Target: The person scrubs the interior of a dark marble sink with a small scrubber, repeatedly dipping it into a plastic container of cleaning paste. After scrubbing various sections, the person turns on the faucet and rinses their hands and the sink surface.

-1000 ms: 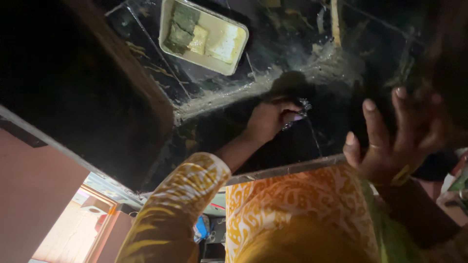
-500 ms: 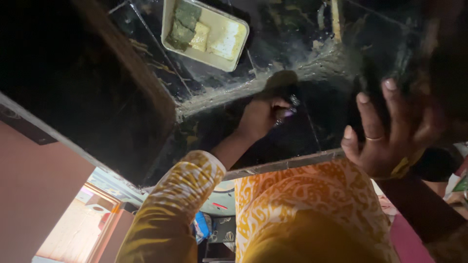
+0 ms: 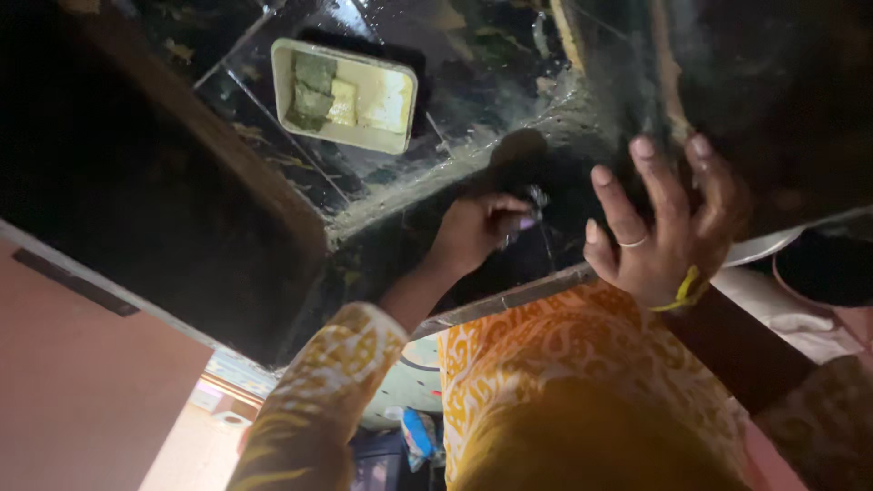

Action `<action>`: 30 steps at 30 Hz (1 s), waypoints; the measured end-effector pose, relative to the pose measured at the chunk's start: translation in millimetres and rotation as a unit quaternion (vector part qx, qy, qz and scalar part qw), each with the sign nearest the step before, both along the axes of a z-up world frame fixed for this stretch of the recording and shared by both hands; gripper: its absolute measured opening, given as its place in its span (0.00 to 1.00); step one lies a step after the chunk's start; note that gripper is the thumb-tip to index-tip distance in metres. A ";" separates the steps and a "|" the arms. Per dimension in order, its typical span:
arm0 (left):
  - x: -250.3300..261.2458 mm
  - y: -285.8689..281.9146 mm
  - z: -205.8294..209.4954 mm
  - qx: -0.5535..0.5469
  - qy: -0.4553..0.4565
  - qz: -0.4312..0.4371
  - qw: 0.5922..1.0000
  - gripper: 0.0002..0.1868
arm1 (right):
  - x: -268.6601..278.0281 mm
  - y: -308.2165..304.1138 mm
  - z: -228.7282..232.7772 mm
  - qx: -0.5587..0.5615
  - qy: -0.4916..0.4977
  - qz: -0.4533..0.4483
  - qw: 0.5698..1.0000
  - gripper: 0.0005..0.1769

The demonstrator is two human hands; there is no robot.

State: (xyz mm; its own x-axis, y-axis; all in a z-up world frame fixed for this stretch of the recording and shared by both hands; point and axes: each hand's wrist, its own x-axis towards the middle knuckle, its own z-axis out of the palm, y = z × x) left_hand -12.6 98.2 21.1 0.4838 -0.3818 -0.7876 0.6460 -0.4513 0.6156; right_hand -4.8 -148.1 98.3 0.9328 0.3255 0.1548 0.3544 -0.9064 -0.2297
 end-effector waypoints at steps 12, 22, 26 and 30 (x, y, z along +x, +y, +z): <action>7.3 -28.4 -4.8 -0.019 -0.139 0.015 0.990 0.14 | -0.1 -5.7 -5.7 0.024 -0.091 -0.135 0.986 0.27; 19.2 -55.9 16.7 -0.062 -0.124 0.032 0.990 0.11 | -2.2 -6.3 -0.9 0.008 -0.058 -0.141 0.988 0.28; 15.1 -57.5 20.8 -0.081 -0.176 0.006 0.981 0.11 | 1.4 -9.6 3.0 -0.010 -0.069 -0.130 0.989 0.26; -0.2 -50.7 16.6 -0.101 -0.252 -0.078 0.959 0.09 | 2.6 -8.7 0.7 -0.004 -0.103 -0.113 0.988 0.24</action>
